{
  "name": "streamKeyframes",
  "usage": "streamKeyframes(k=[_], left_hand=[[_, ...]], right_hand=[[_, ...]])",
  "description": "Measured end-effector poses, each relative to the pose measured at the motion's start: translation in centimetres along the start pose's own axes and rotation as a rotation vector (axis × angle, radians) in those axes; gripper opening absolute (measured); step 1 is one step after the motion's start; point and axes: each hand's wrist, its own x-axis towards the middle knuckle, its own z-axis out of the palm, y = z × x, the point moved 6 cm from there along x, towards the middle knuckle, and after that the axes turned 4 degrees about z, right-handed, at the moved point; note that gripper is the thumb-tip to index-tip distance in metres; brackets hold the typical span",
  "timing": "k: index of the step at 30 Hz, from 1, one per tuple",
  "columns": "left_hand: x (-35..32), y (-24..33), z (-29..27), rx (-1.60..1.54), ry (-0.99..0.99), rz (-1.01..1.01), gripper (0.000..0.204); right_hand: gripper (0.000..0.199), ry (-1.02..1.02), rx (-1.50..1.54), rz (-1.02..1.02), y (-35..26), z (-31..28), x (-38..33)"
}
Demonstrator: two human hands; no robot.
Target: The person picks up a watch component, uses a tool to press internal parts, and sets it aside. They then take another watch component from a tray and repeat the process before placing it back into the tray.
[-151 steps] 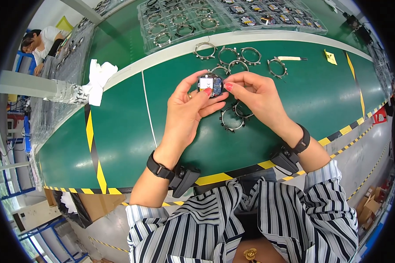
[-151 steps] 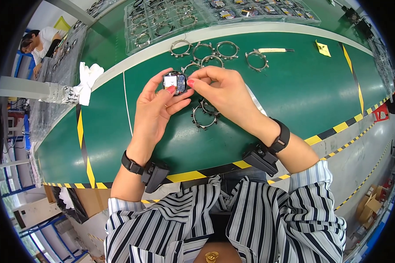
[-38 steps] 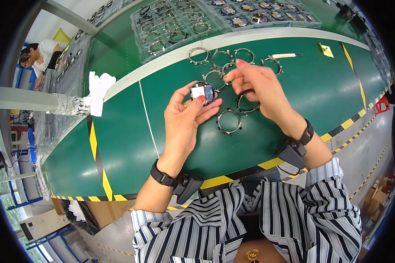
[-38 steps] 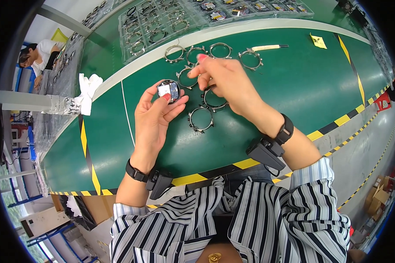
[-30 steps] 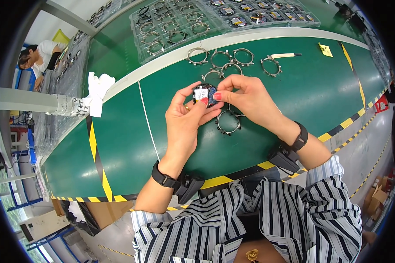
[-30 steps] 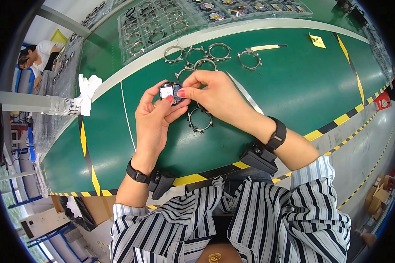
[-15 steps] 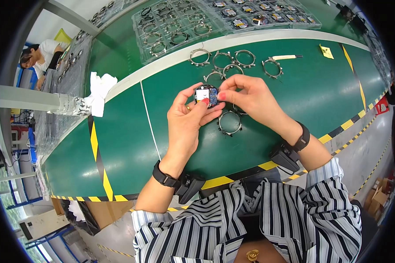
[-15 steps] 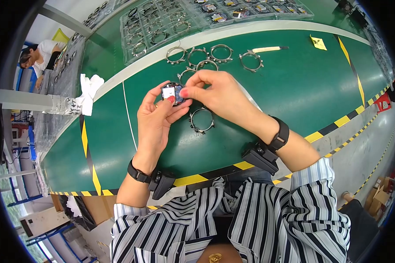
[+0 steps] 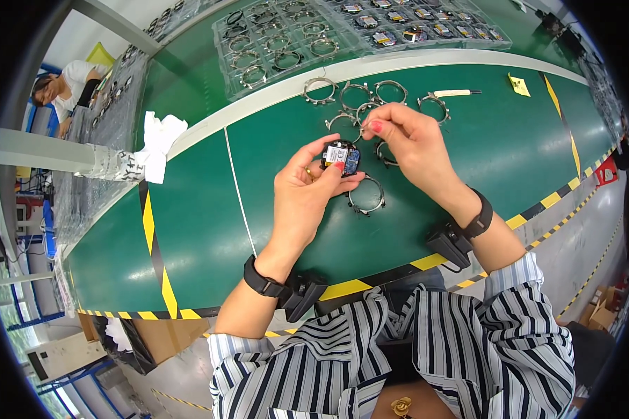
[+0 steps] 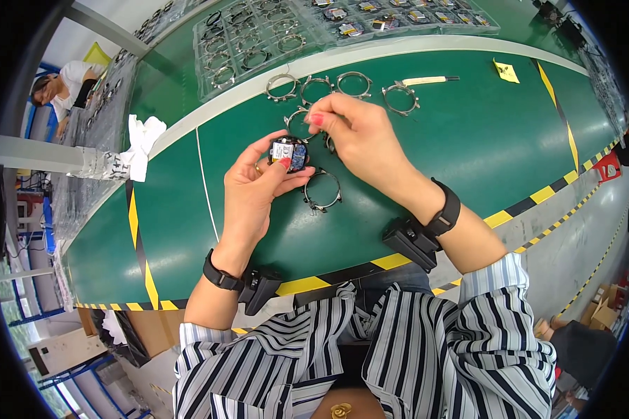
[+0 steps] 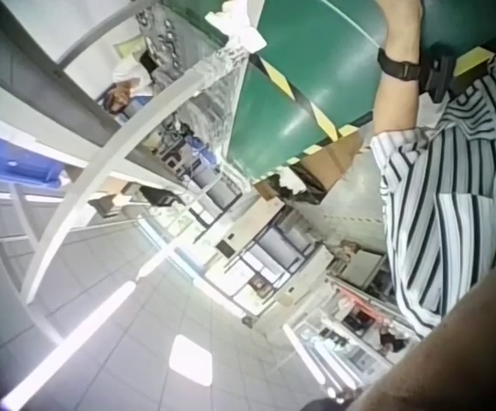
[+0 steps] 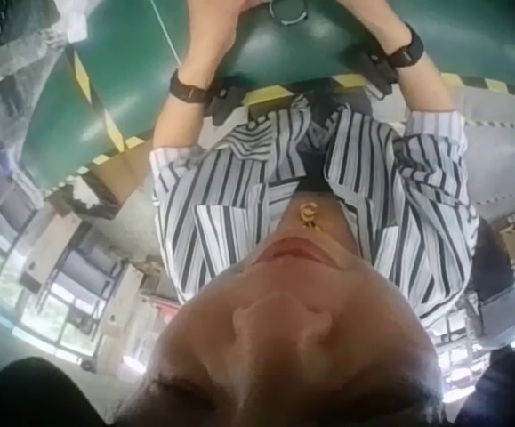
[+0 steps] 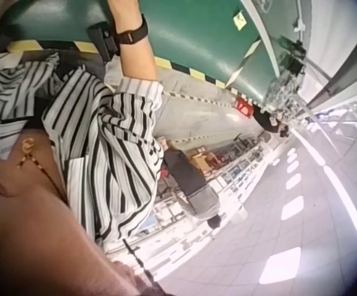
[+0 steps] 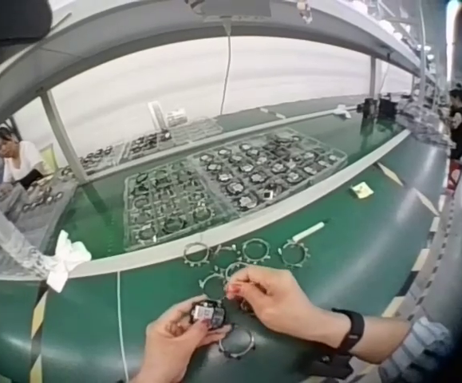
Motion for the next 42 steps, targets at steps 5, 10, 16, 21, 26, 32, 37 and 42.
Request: streamKeyframes(k=[5, 10, 16, 21, 26, 32, 37, 42], left_hand=[[0.0, 0.0, 0.3, -0.012, -0.033, -0.022, 0.032], [0.0, -0.2, 0.1, -0.059, 0.018, -0.029, 0.026], [0.3, -0.2, -0.4, 0.037, -0.021, 0.066, 0.024], [0.3, 0.3, -0.2, 0.097, -0.042, 0.156, 0.030], [0.1, 0.6, 0.0, -0.090, -0.005, 0.163, 0.033], [0.2, 0.3, -0.4, 0.075, -0.038, 0.159, 0.034], [-0.1, 0.4, -0.1, 0.222, -0.013, 0.260, 0.031], [-0.3, 1.0, -0.1, 0.247, 0.027, 0.277, 0.027]], right_hand=[[0.011, -0.088, 0.013, 0.153, 0.2, 0.5, 0.0], [0.009, -0.168, -0.206, 0.292, 1.3, 0.0, 0.3], [0.007, -0.115, 0.030, 0.103, 0.5, 1.0, 0.1], [0.010, -0.186, 0.010, 0.157, 0.0, 1.7, -0.3], [0.013, -0.159, 0.045, 0.214, 0.6, 1.0, -0.4], [0.008, -0.080, 0.030, 0.081, -0.7, 1.3, -0.7], [0.006, -0.116, -0.047, 0.002, -0.1, 1.4, -0.8], [0.010, -0.164, 0.041, 0.284, 1.1, 1.1, -0.3]])
